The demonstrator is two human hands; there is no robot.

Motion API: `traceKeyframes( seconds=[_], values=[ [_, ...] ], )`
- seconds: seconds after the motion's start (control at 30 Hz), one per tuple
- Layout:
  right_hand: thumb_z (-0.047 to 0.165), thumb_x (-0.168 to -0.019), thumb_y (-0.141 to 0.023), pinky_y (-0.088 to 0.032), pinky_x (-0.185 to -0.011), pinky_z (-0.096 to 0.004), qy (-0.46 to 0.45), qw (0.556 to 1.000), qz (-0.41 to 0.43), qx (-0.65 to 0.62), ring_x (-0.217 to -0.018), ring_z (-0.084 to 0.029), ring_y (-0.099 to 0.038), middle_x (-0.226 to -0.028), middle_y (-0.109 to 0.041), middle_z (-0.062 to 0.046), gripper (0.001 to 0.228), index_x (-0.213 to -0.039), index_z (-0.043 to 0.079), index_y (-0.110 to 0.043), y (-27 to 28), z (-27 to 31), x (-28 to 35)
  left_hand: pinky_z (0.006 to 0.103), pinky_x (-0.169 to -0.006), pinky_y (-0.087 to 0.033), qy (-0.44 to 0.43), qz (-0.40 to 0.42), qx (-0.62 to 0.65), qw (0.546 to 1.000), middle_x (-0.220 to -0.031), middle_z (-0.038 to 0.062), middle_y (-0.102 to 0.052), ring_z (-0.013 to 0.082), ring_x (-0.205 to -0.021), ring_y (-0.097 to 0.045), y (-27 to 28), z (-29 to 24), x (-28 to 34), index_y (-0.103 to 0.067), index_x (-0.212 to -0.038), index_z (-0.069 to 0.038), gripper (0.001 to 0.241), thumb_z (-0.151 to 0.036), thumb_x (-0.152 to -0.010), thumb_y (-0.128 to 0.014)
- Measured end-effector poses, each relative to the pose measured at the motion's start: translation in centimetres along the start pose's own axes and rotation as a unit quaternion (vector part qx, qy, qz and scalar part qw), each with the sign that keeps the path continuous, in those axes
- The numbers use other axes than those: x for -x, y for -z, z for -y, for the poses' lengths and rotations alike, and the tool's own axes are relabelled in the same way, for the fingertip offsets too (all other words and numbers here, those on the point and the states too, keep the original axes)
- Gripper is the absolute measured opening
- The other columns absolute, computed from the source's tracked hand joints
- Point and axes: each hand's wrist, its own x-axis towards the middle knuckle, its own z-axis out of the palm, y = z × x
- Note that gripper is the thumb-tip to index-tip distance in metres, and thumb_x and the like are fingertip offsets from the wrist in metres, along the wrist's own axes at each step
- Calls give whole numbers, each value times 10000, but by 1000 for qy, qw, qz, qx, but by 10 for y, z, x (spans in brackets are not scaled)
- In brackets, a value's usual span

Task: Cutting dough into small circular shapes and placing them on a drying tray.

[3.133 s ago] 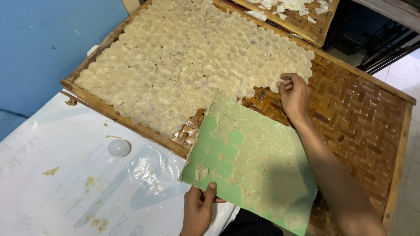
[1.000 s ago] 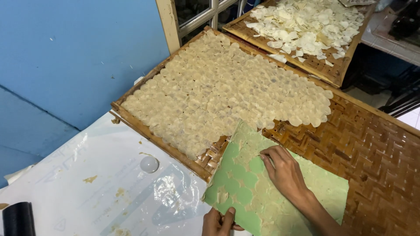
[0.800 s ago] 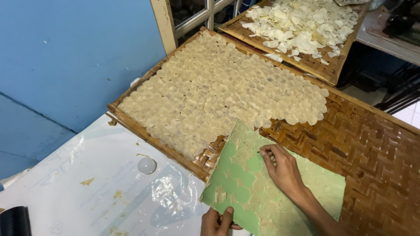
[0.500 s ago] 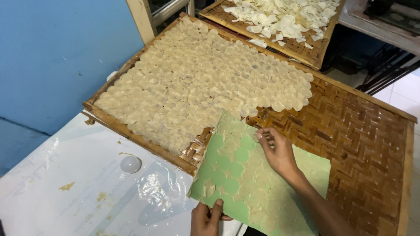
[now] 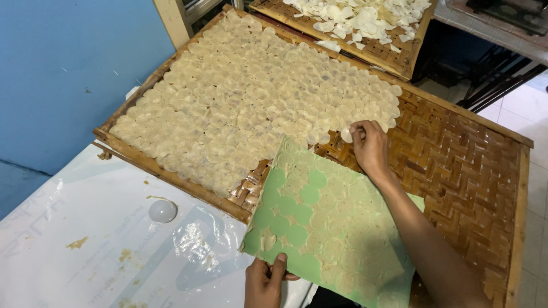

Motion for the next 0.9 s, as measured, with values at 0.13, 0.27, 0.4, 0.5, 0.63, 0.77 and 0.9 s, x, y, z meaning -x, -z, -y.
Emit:
traceKeyframes(
  seconds=[0.13,0.27,0.4,0.5,0.63,0.77,0.9],
  values=[
    [-72,-897,-726,-523,-620,-333,24,998,-50,-2,-668,-205,-589,-911,-662,-159,144,-1039,-78,-702,1,7,0,331,-558,-718,3,-6,-10,1000,-733,222,-778,249,-554,-779,0,-4,2,-698,-978,166,251,-68,-901,-649],
    [-55,-893,-746,-526,-611,-329,38,998,-54,24,-647,-211,-600,-919,-665,-162,114,-1005,-75,-741,2,9,3,323,-547,-732,25,-9,-34,999,-742,213,-760,238,-559,-753,-3,-14,2,-682,-1044,153,304,-121,-921,-636],
    [10,-969,-697,-522,-531,-361,71,994,-38,74,-612,-239,-567,-931,-590,-188,213,-1149,-101,-723,4,11,9,332,-571,-710,16,17,-18,1000,-748,201,-764,250,-587,-779,0,-11,3,-671,-989,149,284,-127,-932,-631],
    [60,-982,-670,-550,-590,-384,74,993,25,84,-702,-258,-561,-978,-578,-197,328,-1271,-94,-689,17,40,27,326,-570,-704,22,20,-22,999,-734,191,-764,244,-585,-788,0,-11,2,-676,-976,143,264,-112,-936,-624],
    [166,-981,-650,-548,-681,-308,71,977,203,15,-808,-199,-595,-1051,-638,-114,247,-1177,48,-742,31,87,60,309,-593,-698,30,23,-31,999,-685,161,-727,219,-583,-772,1,-12,2,-685,-928,136,252,-111,-942,-634],
    [185,-932,-690,-502,-723,-330,112,970,216,-5,-831,-179,-586,-955,-642,-55,243,-1131,77,-778,25,112,83,293,-569,-675,9,24,-35,999,-701,171,-764,218,-574,-787,1,-12,3,-686,-932,132,239,-102,-934,-636],
    [154,-938,-680,-508,-665,-299,158,966,205,21,-784,-153,-579,-954,-619,-40,277,-1194,85,-761,16,124,88,283,-548,-646,7,22,-59,998,-610,131,-719,206,-551,-785,2,-12,5,-682,-941,110,218,-105,-941,-645]
  ],
)
